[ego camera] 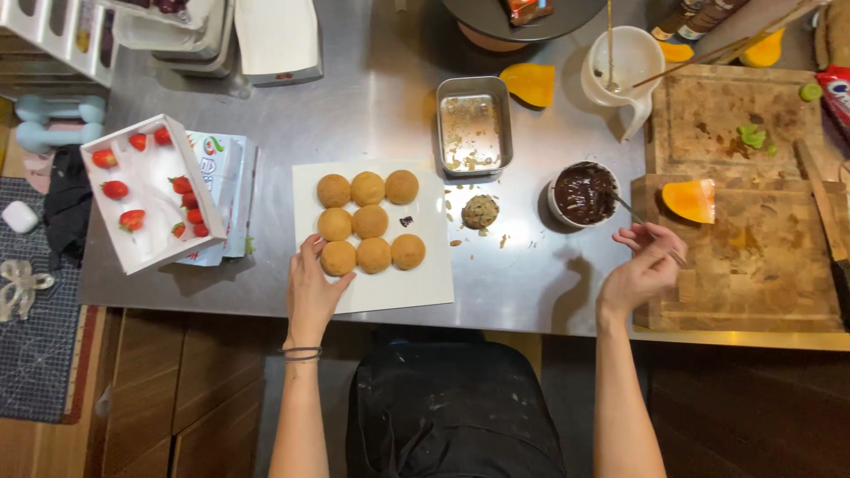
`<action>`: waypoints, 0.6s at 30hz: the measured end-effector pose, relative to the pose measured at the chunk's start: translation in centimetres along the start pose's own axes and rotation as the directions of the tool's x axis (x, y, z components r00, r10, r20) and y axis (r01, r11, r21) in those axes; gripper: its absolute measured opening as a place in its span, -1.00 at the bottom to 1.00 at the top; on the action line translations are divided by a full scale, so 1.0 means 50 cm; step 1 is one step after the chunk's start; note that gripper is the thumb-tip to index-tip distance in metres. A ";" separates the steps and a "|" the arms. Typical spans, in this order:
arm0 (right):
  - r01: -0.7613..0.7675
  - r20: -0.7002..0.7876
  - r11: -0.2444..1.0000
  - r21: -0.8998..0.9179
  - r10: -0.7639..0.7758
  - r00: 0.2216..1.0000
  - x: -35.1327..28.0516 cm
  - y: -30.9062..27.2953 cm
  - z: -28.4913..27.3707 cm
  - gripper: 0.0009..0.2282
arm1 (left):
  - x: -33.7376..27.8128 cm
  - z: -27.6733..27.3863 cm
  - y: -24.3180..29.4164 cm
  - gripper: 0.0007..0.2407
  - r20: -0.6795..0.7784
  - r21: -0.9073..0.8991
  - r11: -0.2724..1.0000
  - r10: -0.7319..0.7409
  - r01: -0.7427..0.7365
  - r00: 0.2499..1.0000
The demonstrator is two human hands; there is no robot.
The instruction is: Decorate and prepare small cakes or buns with chocolate spread and crumbled toppings.
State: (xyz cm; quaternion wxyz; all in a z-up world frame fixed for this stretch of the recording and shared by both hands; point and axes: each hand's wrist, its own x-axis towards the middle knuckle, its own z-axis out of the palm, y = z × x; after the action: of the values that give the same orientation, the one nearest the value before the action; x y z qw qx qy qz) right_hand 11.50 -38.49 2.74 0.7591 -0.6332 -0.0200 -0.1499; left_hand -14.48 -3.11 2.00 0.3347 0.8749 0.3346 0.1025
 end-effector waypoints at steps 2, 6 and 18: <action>0.136 0.017 0.961 -0.242 -0.136 0.991 0.026 0.002 -0.032 -0.71 | 0.000 0.009 0.006 -0.28 0.008 0.068 0.997 -0.038 0.037 0.999; 0.562 0.548 0.639 -0.525 -0.251 0.798 0.046 0.019 -0.059 -0.81 | -0.006 0.029 0.010 -0.34 -0.090 0.082 0.997 0.004 0.003 0.996; 0.143 0.304 0.958 -0.248 -0.063 0.951 0.060 0.060 -0.078 -0.68 | -0.026 0.047 -0.007 -0.50 -0.326 -0.367 0.927 -0.202 0.074 0.923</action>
State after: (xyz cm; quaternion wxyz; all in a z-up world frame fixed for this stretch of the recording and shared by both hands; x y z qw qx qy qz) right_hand 14.52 -42.43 -0.24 0.6463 -0.7430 -0.1450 -0.0957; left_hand -14.72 -4.98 0.06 0.4239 0.7422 0.4282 0.2933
